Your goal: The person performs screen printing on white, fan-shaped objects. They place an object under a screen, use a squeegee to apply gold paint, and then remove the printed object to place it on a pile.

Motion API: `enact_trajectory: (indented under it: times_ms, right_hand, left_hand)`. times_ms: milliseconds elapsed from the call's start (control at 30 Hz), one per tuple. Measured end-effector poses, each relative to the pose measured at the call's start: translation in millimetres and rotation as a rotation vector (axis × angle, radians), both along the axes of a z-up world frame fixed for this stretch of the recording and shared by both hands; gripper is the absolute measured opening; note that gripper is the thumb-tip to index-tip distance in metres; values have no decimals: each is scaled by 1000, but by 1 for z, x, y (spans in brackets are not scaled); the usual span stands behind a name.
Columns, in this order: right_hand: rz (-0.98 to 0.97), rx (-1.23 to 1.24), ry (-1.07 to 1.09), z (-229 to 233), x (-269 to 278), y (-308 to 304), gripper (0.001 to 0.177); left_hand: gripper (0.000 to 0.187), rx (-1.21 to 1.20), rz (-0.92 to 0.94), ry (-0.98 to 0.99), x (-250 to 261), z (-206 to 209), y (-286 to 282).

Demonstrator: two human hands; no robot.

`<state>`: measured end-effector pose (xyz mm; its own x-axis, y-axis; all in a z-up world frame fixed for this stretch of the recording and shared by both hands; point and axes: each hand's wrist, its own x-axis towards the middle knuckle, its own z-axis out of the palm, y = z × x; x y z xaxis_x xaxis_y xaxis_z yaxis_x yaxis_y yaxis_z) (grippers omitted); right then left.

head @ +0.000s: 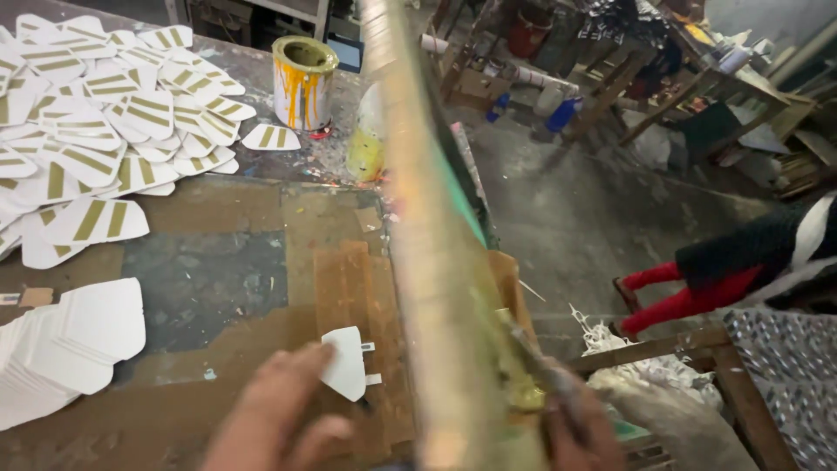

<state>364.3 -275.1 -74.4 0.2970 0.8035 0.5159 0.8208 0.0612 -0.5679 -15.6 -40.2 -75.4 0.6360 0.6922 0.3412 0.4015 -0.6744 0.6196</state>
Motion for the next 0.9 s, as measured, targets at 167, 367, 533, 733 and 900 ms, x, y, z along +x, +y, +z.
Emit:
enact_trajectory:
  times_ms: [167,367,533,733,900]
  right_hand:
    - [278,247,262,4,-89,109,53]
    - [726,-117,-170,-104,-60,111,54]
    - [652,-185,-92,-42,-124,154,55]
    - [598,-114,53,-23,-156,215,49]
    - [591,-71,-37,-92,-146,149,46]
  left_hand:
    - [63,-483,154,-903,-73,61,7]
    - [73,-703,735,-421,-115,-91,40]
    - [88,-570,806,228,-112,-74,30]
    - [85,-430,774,269,-115,-90,26]
    - [78,-315,862,225,-107,-91,16]
